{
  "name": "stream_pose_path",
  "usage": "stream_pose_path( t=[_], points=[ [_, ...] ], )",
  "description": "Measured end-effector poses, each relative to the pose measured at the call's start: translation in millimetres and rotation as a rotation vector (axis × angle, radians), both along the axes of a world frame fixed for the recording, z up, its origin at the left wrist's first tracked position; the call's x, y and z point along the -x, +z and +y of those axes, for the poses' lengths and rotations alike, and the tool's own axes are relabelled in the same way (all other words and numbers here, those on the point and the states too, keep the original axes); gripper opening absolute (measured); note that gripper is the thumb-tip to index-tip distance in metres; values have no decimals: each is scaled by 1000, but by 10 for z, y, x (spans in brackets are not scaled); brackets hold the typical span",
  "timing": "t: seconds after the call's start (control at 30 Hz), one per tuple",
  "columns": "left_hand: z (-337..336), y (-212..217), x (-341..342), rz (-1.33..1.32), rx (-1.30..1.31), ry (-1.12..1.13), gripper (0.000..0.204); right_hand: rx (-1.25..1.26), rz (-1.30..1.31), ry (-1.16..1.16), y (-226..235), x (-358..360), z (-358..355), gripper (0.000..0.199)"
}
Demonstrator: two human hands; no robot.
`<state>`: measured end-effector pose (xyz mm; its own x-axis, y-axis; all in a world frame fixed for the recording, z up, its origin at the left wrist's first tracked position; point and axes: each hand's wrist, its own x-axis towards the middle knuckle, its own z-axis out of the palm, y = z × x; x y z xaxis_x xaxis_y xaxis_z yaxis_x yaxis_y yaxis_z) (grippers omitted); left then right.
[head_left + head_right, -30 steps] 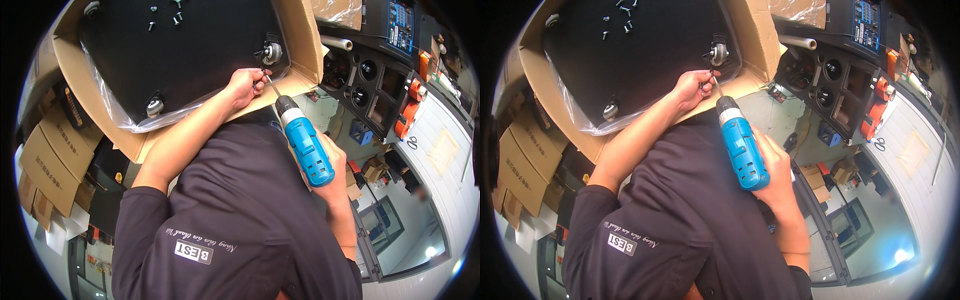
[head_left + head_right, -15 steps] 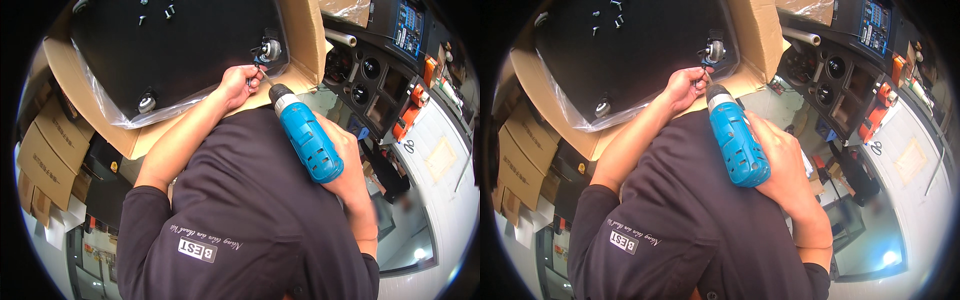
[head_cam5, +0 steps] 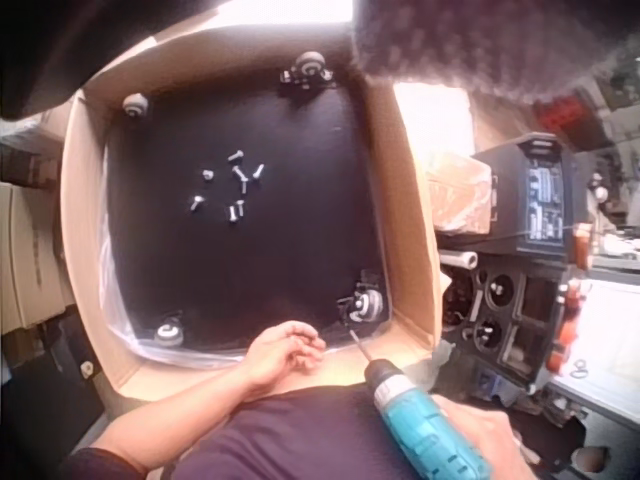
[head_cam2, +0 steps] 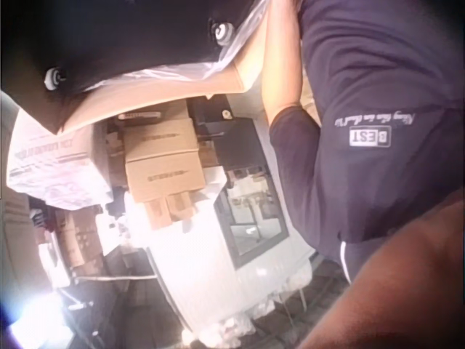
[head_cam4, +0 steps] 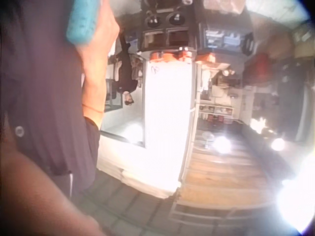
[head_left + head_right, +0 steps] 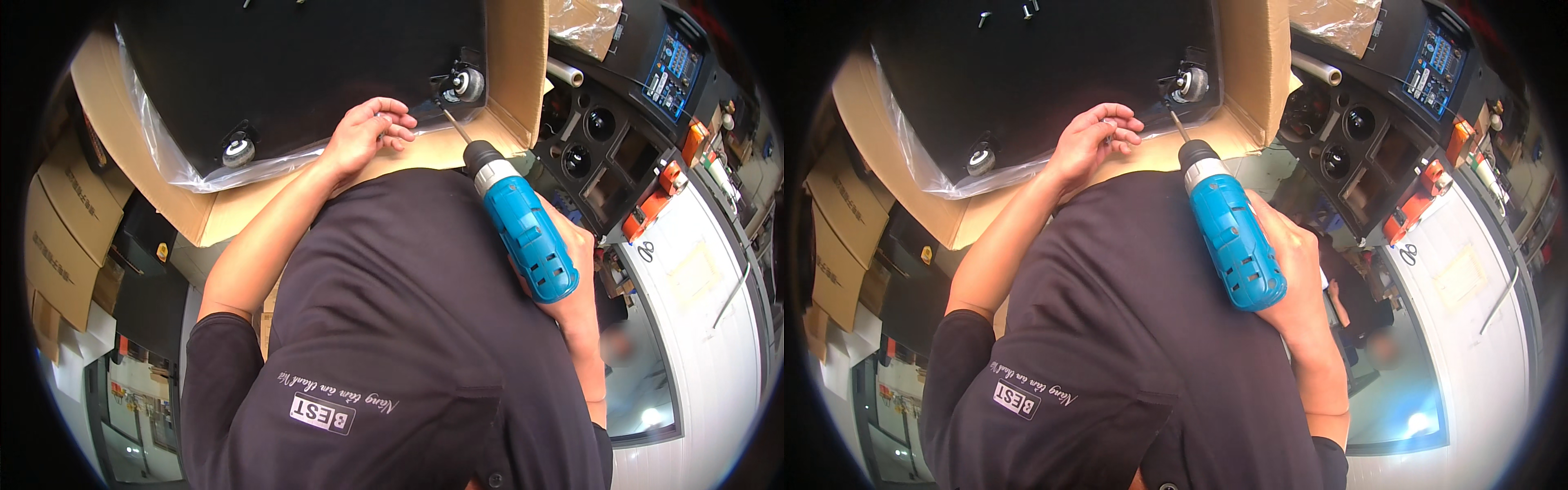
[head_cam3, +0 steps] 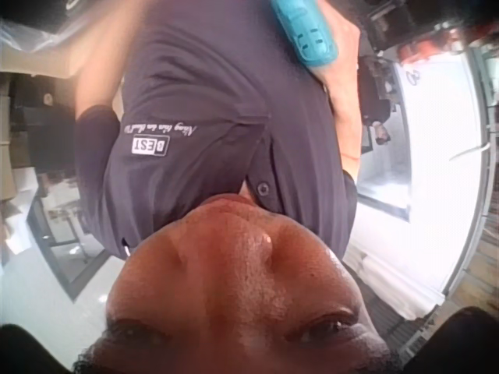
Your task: The person uses a cordless drill to attach caster wheels to the underside of a black rectangular board. They place each wheel, align it, and drive screws to secure it, repeating the process for multiple wheels.
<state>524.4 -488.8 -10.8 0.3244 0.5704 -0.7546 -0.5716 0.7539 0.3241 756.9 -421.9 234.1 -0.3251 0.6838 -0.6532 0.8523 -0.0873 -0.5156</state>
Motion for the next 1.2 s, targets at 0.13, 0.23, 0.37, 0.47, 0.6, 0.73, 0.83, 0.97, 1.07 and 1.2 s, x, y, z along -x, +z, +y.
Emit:
stream_pose_path(
  t=[0.13,0.23,0.37,0.47,0.6,0.73,0.83,0.97,1.07,1.2],
  points=[
    [13,-4,5,111,-154,-82,34,24,-43,-54,-10,35,-58,59],
    [48,7,6,187,-223,-145,43,41,-60,-81,-10,69,-80,54],
    [86,48,-2,321,-230,-168,44,48,-88,-22,-7,91,-60,50],
    [60,-14,-40,359,-236,-135,34,90,-83,-140,-29,72,-112,51],
    [10,-71,-94,389,-258,-95,20,73,-74,-93,-66,25,-66,48],
    [-12,-82,-109,463,-323,-85,21,50,-99,14,-65,34,-9,49],
    [19,-84,-94,420,-335,-11,24,49,-164,85,-5,92,20,55],
    [96,-94,-96,467,-374,14,24,10,-188,187,59,121,107,56],
    [105,-124,-120,358,-285,68,20,-48,-79,128,133,3,54,52],
    [197,-71,-106,404,-300,-93,18,-167,41,35,95,-212,-132,45]
  ],
)
